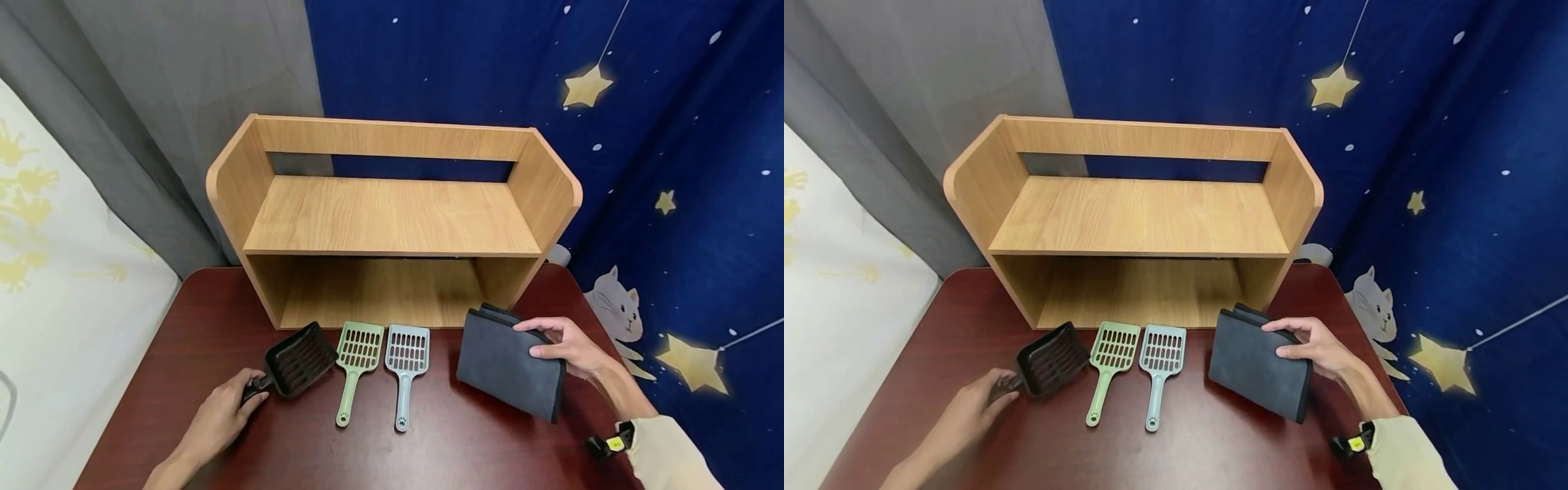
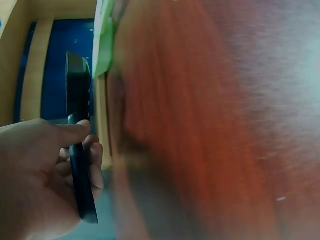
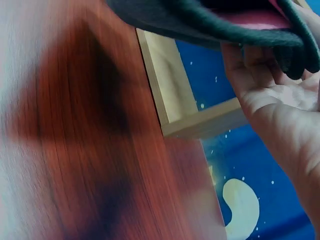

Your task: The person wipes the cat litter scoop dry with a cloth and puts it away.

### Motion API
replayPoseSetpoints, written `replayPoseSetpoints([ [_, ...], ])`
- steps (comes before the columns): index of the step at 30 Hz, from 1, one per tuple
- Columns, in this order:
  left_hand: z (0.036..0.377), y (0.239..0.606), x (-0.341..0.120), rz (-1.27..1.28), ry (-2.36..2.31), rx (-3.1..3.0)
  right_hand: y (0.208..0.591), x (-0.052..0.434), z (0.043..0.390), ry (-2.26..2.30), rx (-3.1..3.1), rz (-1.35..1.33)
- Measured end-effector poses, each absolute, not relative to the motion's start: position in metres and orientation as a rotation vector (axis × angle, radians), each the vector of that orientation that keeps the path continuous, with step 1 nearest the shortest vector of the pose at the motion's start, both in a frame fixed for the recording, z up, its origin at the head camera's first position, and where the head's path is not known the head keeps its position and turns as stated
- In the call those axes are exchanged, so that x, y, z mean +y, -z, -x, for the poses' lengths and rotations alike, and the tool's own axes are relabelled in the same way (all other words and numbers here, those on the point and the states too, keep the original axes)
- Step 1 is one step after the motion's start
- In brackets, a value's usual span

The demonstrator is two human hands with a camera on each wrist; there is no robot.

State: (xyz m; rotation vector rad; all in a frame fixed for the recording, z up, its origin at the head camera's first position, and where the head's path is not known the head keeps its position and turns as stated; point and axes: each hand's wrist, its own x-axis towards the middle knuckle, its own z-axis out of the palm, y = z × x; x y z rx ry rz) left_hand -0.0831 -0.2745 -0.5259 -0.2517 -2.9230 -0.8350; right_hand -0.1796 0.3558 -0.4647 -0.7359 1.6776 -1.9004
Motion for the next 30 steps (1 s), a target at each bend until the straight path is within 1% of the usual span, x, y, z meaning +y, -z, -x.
replayPoseSetpoints([
  [8,0.094,0.498,-0.263,0.373,0.789,-2.891,0.453,0.339,0.170,2.017,1.807,0.640],
  [14,0.105,0.486,-0.246,0.480,0.788,-2.858,0.440,0.318,0.165,2.055,1.925,0.523],
  [20,0.114,0.476,-0.225,0.610,0.785,-2.825,0.422,0.292,0.155,2.063,2.110,0.469],
  [25,0.123,0.470,-0.206,0.692,0.755,-2.843,0.408,0.267,0.147,2.059,2.244,0.490],
  [30,0.131,0.466,-0.190,0.760,0.694,-2.826,0.398,0.240,0.146,1.916,2.526,0.643],
])
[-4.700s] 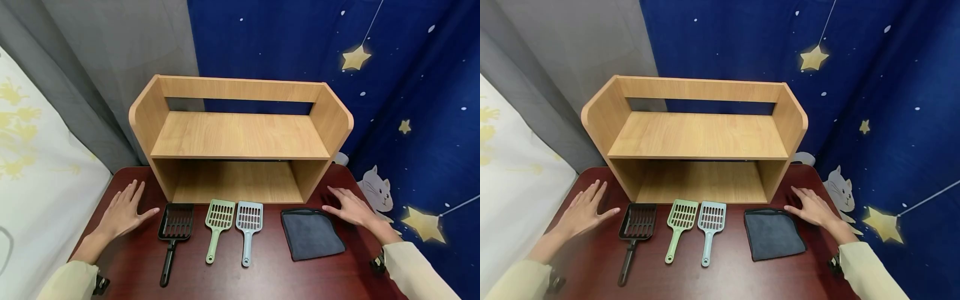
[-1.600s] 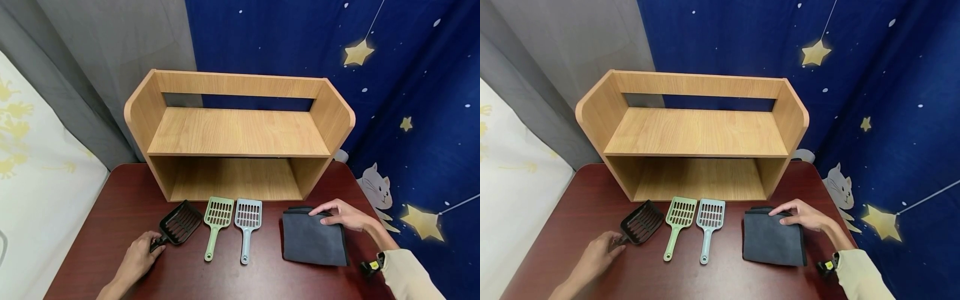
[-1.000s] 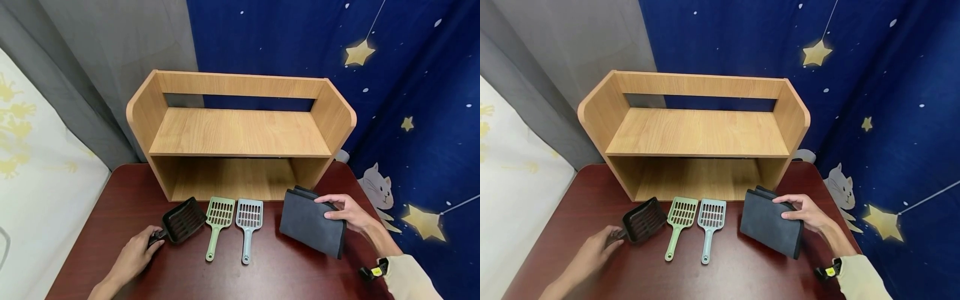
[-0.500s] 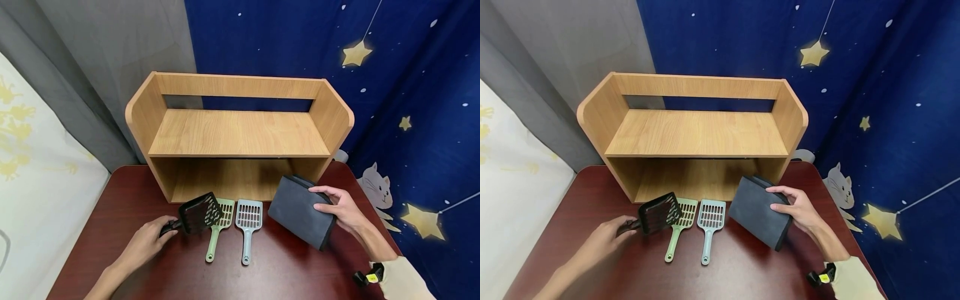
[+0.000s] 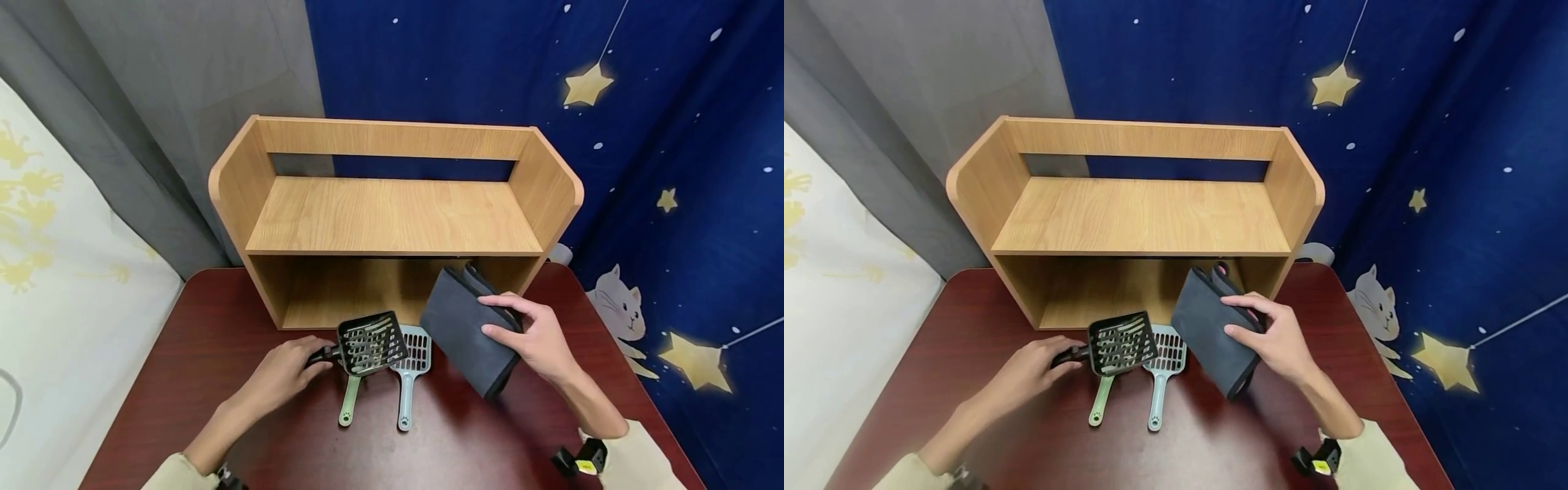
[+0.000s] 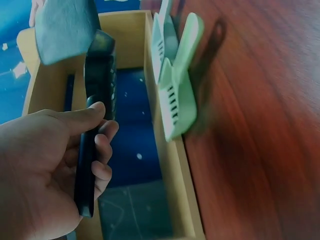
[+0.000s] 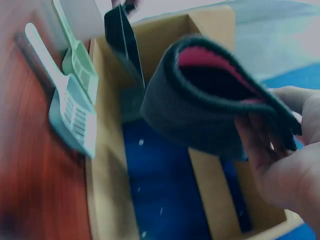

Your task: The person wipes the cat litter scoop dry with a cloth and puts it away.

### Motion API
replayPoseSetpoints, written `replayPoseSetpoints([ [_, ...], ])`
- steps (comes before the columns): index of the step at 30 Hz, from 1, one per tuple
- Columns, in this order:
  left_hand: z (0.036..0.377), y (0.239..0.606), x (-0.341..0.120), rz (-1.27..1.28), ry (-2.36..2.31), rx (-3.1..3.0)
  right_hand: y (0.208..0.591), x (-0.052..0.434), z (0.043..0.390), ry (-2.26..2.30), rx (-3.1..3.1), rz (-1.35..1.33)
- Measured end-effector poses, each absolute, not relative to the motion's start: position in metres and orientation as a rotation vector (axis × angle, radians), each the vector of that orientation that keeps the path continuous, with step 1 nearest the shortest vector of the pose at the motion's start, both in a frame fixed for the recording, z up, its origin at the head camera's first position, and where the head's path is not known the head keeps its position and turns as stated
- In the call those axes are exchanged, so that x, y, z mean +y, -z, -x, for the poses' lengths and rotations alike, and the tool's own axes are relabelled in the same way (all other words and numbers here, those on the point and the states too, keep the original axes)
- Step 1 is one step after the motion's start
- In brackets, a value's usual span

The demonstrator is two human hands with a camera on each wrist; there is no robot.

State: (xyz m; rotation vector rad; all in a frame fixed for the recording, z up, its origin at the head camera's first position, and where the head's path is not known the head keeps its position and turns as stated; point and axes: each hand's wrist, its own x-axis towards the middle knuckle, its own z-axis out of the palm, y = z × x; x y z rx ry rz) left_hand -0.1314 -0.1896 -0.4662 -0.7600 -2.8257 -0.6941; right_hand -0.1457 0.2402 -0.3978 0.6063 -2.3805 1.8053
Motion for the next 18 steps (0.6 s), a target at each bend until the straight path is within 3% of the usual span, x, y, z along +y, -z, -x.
replayPoseSetpoints([
  [10,0.144,0.460,-0.152,0.856,0.706,-2.782,0.395,0.176,0.157,-1.585,-2.339,-0.765],
  [18,0.149,0.455,-0.131,0.884,0.754,-2.771,0.414,0.136,0.166,-1.500,-2.511,-0.665],
])
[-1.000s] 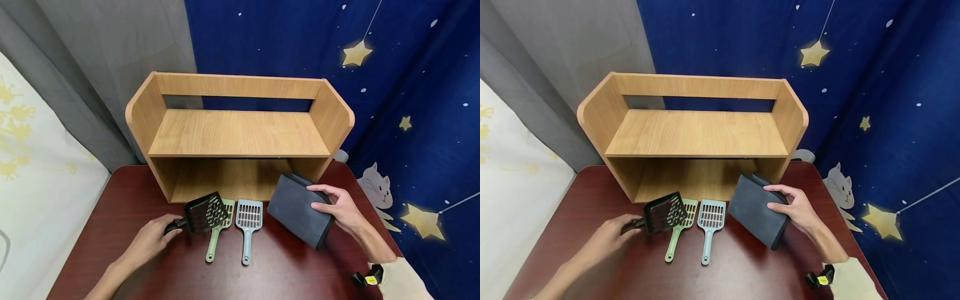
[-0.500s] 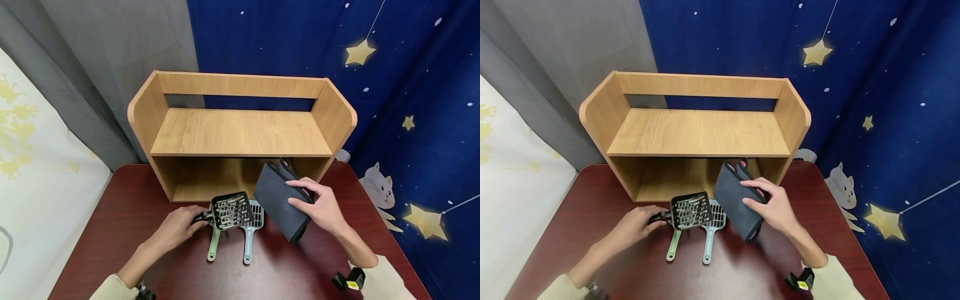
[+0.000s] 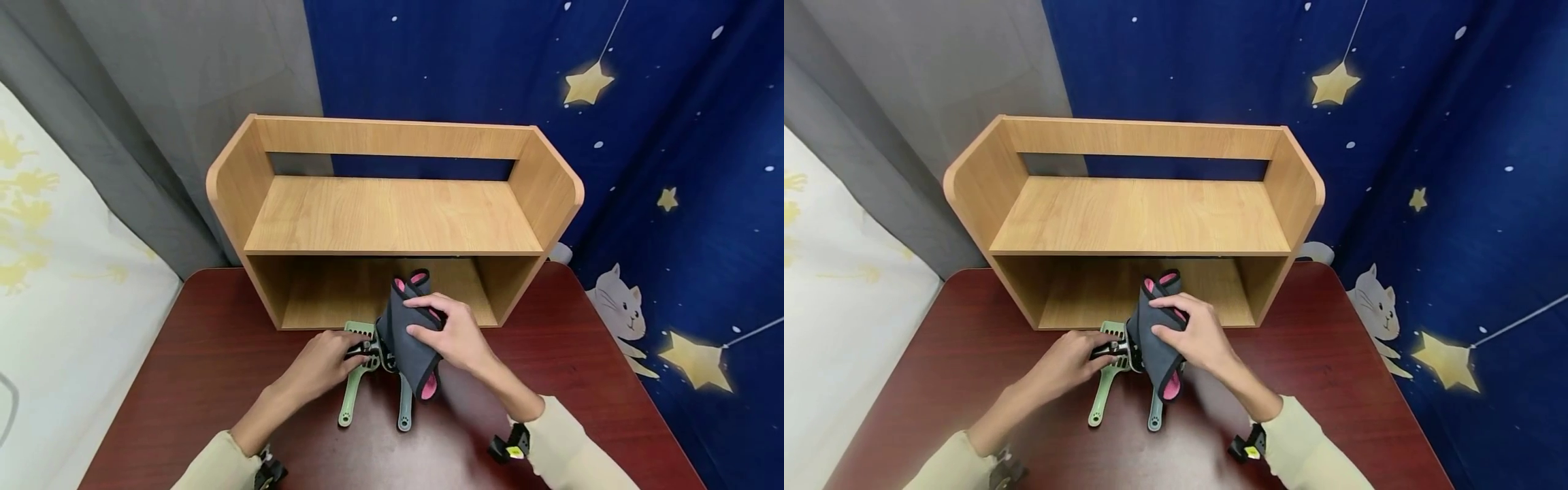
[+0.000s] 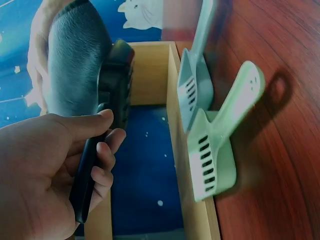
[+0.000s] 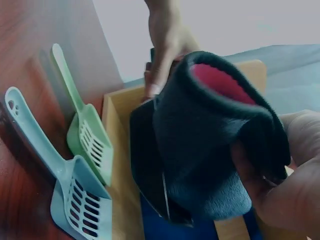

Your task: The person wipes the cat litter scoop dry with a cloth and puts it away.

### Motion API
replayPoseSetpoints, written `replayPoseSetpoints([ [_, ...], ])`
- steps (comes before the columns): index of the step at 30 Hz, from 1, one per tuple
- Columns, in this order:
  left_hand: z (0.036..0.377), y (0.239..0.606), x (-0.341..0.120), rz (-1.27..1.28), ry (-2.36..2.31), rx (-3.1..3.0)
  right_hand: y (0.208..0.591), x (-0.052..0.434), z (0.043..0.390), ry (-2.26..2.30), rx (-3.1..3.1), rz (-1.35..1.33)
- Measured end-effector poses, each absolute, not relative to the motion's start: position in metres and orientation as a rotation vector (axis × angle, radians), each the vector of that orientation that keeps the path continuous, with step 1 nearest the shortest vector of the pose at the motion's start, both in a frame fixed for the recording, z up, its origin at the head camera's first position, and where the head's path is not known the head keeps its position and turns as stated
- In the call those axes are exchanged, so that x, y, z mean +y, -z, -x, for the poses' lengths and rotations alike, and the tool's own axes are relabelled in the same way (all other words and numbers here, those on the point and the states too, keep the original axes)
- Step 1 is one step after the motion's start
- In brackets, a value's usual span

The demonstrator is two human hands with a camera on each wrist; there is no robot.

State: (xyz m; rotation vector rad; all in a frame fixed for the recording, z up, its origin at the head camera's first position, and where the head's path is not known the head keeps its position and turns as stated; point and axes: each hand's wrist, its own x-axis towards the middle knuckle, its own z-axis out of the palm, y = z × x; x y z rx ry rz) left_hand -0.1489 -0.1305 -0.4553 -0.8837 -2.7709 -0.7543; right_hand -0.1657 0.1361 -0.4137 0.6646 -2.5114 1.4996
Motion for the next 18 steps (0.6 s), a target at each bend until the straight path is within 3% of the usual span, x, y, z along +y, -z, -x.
replayPoseSetpoints([
  [10,0.149,0.454,-0.121,0.914,0.744,-2.739,0.427,0.121,0.171,-1.145,-2.667,-0.753],
  [18,0.148,0.451,-0.131,0.891,0.732,-2.711,0.418,0.151,0.173,-1.013,-2.577,-0.655],
])
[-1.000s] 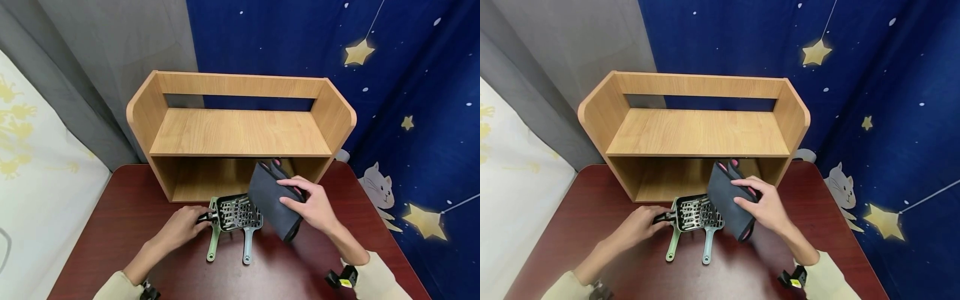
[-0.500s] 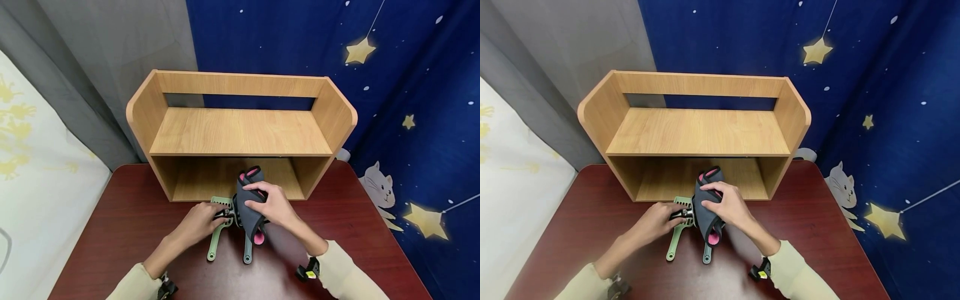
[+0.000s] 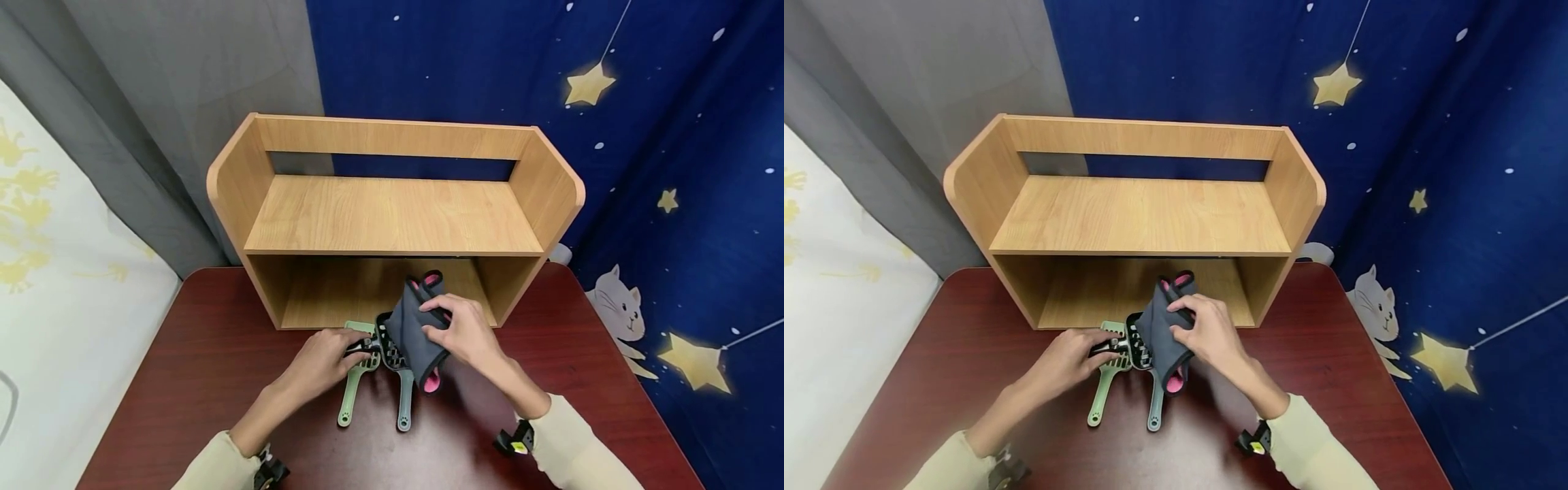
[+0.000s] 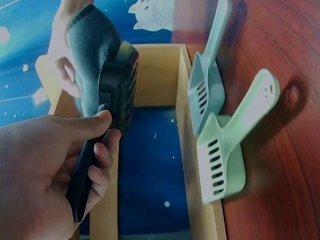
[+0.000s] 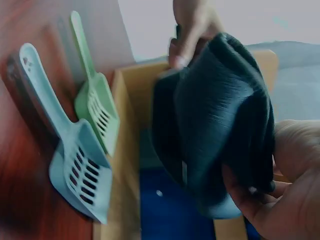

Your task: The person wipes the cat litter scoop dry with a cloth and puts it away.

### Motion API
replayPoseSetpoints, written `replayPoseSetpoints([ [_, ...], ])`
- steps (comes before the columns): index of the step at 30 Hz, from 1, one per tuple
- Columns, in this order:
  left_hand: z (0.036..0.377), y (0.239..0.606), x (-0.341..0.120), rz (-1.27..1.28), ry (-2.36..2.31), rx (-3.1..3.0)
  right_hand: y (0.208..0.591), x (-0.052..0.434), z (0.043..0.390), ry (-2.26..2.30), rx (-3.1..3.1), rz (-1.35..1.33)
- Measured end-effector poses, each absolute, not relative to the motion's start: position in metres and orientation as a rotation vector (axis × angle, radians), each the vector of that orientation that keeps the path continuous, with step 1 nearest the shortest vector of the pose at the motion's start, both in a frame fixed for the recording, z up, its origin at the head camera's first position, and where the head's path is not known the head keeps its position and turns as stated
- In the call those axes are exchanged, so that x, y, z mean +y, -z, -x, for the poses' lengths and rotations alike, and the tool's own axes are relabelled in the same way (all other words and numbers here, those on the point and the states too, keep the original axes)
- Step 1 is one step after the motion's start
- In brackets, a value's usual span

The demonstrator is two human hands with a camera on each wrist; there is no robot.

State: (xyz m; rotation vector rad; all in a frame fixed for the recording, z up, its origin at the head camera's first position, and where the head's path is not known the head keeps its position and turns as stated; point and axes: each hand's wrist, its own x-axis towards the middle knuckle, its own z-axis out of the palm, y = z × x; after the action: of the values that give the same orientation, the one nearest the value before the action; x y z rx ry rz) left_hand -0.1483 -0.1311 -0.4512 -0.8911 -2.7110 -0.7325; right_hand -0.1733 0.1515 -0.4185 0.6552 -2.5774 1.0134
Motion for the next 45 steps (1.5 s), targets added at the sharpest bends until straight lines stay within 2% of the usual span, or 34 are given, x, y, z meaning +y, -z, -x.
replayPoseSetpoints([
  [7,0.148,0.448,-0.143,0.839,0.690,-2.745,0.392,0.177,0.165,-1.147,-2.511,-0.575],
  [14,0.148,0.448,-0.143,0.800,0.673,-2.775,0.369,0.165,0.153,-1.240,-2.415,-0.665],
  [21,0.148,0.439,-0.126,0.842,0.713,-2.759,0.382,0.123,0.157,-1.096,-2.435,-0.874],
  [27,0.147,0.435,-0.117,0.896,0.722,-2.725,0.405,0.107,0.168,-1.088,-2.553,-0.885],
  [34,0.144,0.440,-0.123,0.878,0.710,-2.698,0.417,0.119,0.176,-1.040,-2.591,-0.854],
  [45,0.144,0.438,-0.141,0.883,0.731,-2.713,0.410,0.171,0.174,-1.007,-2.621,-0.629],
])
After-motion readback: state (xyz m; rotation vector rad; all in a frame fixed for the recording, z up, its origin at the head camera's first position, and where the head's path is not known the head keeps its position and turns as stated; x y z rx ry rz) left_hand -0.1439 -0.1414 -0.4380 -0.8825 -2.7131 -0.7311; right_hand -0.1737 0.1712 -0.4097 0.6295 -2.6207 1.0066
